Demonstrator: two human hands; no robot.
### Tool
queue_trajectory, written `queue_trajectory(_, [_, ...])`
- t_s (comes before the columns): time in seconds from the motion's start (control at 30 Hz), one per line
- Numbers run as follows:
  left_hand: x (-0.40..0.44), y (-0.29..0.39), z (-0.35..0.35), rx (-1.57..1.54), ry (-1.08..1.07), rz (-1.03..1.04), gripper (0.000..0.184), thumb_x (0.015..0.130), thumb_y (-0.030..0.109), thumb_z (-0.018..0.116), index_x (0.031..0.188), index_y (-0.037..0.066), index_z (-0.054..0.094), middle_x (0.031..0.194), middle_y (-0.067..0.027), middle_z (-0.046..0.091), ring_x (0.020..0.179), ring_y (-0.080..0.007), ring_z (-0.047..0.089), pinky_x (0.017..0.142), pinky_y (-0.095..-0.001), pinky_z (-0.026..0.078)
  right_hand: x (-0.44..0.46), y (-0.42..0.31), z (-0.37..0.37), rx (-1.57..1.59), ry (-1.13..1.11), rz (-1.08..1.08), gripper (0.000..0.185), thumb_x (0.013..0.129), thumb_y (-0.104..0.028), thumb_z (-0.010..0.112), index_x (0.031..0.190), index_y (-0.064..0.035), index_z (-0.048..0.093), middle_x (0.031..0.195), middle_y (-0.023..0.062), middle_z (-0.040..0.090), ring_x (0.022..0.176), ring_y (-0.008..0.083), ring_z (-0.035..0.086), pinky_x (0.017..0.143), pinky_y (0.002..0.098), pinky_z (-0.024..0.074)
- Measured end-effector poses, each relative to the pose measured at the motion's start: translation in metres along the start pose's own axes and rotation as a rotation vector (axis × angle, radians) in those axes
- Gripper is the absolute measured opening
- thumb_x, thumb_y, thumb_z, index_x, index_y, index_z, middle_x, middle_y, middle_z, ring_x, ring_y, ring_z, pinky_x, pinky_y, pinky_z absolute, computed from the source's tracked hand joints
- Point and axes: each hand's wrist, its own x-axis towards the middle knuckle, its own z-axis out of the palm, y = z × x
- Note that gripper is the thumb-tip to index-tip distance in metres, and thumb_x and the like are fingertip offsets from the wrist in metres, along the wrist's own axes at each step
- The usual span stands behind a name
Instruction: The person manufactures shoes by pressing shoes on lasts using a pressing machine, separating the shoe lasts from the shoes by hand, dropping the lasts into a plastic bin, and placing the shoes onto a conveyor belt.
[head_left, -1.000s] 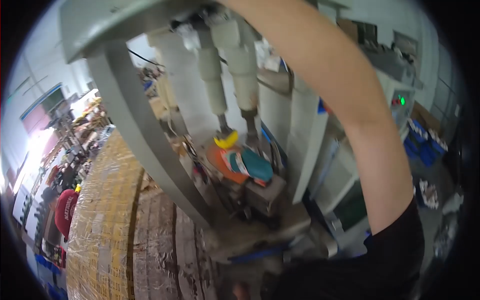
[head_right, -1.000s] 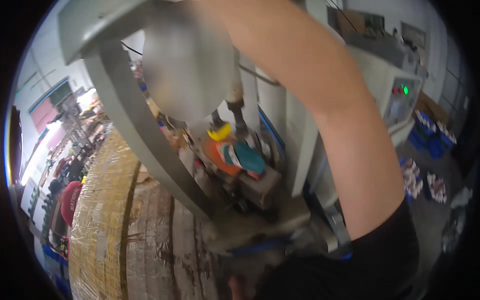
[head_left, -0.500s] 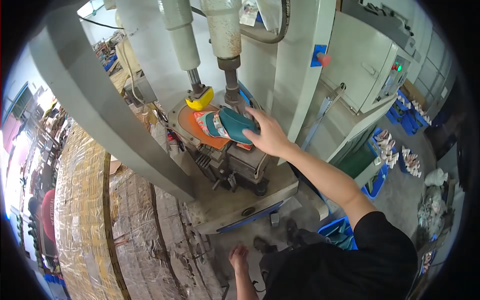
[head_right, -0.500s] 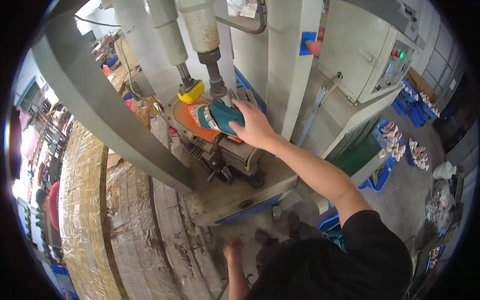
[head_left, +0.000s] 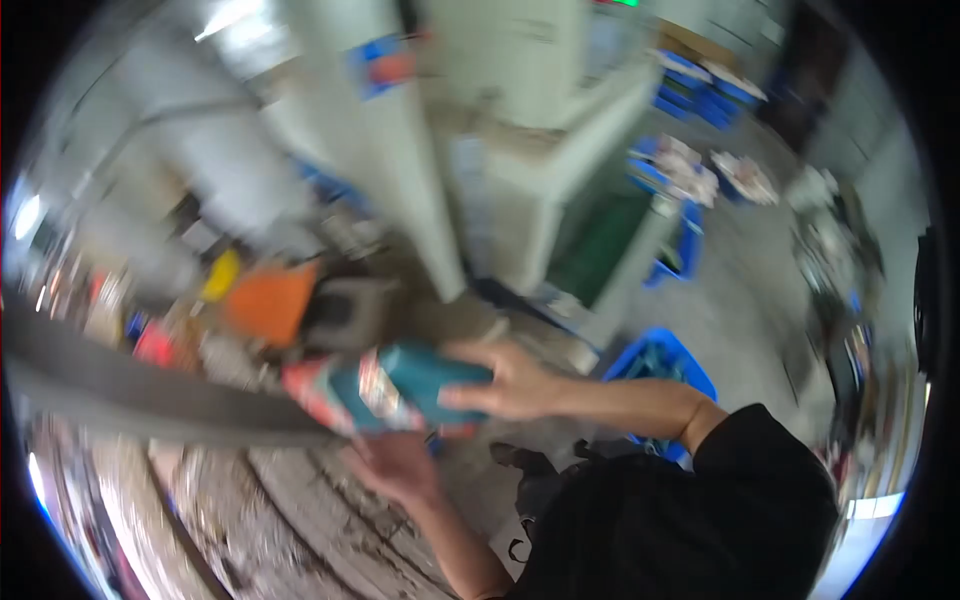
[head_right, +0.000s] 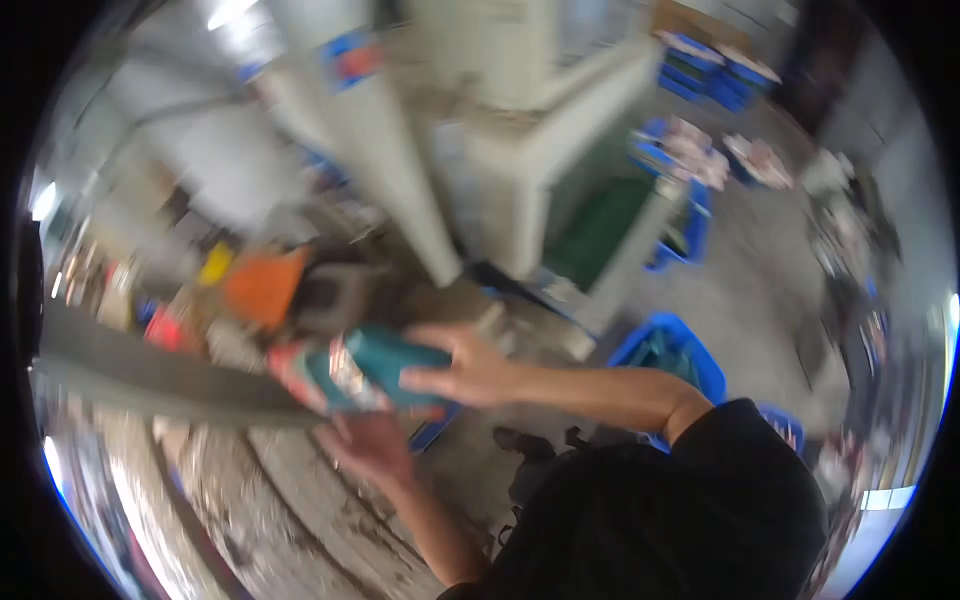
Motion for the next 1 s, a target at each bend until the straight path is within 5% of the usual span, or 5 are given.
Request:
queue_trajectory(0.23, [-0.079, -0.168, -0.022, 0.435, 0.034, -0.479, 0.062, 0.098, 0.045, 0.054, 0.139, 0.0, 0.042, 0.121, -0.0183, 0.06, 0.108, -0.0345, 0.061, 0.097, -0.05, 0.05, -0.21, 0.079, -0.103, 0.012, 0.099, 0.325, 0.052, 0.081, -0.032, 0.076, 0.119, 0.0007, 0.064, 0.103, 0.0239, 0.069, 0.093, 0.0338, 0.07, 0.083, 0.0407, 0.0532])
queue_trajectory(0.67, [-0.275, -0.428, -0.046, 0.912, -0.118, -1.343, 0.044, 0.097, 0.046, 0.051, 0.104, 0.004, 0.062, 0.092, -0.0129, 0.07, 0.081, -0.0295, 0.07, 0.076, -0.0448, 0.059, -0.481, 0.147, -0.188, 0.062, 0.806, 0.793, 0.048, 0.072, -0.033, 0.078, 0.104, 0.0003, 0.069, 0.091, 0.0263, 0.069, 0.086, 0.0429, 0.068, 0.079, 0.0466, 0.0536])
queue_trajectory(0.83, [-0.284, -0.492, -0.056, 1.236, -0.346, -1.129, 0.047, 0.098, 0.048, 0.052, 0.106, 0.003, 0.063, 0.095, -0.0108, 0.069, 0.082, -0.0286, 0.068, 0.079, -0.0426, 0.057, -0.541, 0.142, -0.223, 0.068, 0.809, 0.938, 0.049, 0.07, -0.034, 0.08, 0.102, 0.0013, 0.07, 0.086, 0.0255, 0.069, 0.085, 0.0399, 0.069, 0.077, 0.0444, 0.0542])
queue_trajectory(0.93, [-0.238, -0.521, -0.016, 0.662, -0.639, -1.38, 0.045, 0.098, 0.045, 0.054, 0.114, 0.004, 0.061, 0.104, -0.0095, 0.067, 0.092, -0.027, 0.067, 0.084, -0.0419, 0.056, -0.596, 0.153, -0.223, 0.381, 0.892, 0.906, 0.042, 0.074, -0.024, 0.081, 0.105, 0.0016, 0.07, 0.092, 0.0162, 0.073, 0.083, 0.0258, 0.071, 0.078, 0.0368, 0.0541])
queue_trajectory(1.0, [-0.24, -0.539, 0.038, 1.169, -0.311, -1.113, 0.056, 0.096, 0.052, 0.055, 0.124, 0.004, 0.056, 0.114, -0.0131, 0.064, 0.101, -0.0285, 0.065, 0.088, -0.0446, 0.054, -0.605, 0.196, -0.227, 0.806, 1.148, 1.048, 0.038, 0.073, -0.022, 0.082, 0.103, -0.0017, 0.071, 0.092, 0.0112, 0.073, 0.088, 0.025, 0.071, 0.08, 0.0386, 0.0547])
